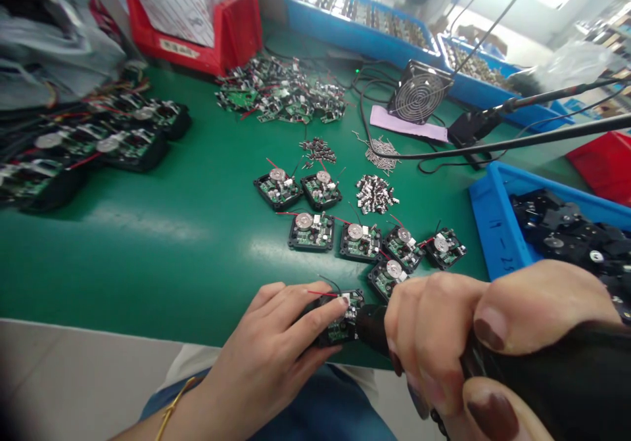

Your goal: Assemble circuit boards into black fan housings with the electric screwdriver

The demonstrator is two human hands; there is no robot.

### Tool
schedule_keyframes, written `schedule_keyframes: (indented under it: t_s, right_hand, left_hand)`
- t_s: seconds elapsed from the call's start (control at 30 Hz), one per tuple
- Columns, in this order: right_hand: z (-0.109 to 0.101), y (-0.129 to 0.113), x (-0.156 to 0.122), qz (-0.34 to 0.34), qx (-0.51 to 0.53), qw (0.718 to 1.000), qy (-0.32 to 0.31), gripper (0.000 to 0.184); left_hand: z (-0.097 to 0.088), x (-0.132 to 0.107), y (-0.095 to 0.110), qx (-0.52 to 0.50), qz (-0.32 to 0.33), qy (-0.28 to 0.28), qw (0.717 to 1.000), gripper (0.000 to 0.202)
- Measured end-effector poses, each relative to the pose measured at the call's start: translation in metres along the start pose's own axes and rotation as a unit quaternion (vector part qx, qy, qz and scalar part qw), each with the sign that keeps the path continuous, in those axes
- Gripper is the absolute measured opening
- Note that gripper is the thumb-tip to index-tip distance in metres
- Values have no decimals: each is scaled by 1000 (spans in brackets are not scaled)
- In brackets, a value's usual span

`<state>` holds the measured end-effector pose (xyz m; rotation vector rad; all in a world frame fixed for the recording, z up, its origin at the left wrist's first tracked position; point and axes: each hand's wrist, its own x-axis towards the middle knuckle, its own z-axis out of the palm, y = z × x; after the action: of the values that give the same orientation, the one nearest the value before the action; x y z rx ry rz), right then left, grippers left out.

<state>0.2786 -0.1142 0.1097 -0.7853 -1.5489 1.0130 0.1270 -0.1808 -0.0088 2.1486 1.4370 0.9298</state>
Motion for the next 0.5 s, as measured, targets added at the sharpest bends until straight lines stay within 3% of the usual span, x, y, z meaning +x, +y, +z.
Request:
schedule_keyframes:
  t_s: [0.17, 0.3, 0.5]
  right_hand:
    - [4, 0, 0, 11, 41, 999, 6, 48]
    - [-6, 5, -3, 21, 80, 997, 0, 35]
    - [-28, 15, -11, 55, 122, 990, 34, 53]
  left_hand:
    - [0, 0, 1, 2, -1, -1, 1000, 40]
    - [0, 1, 1, 7, -4, 4, 1000, 41]
    - [1, 0, -2, 6, -4, 13, 1000, 40]
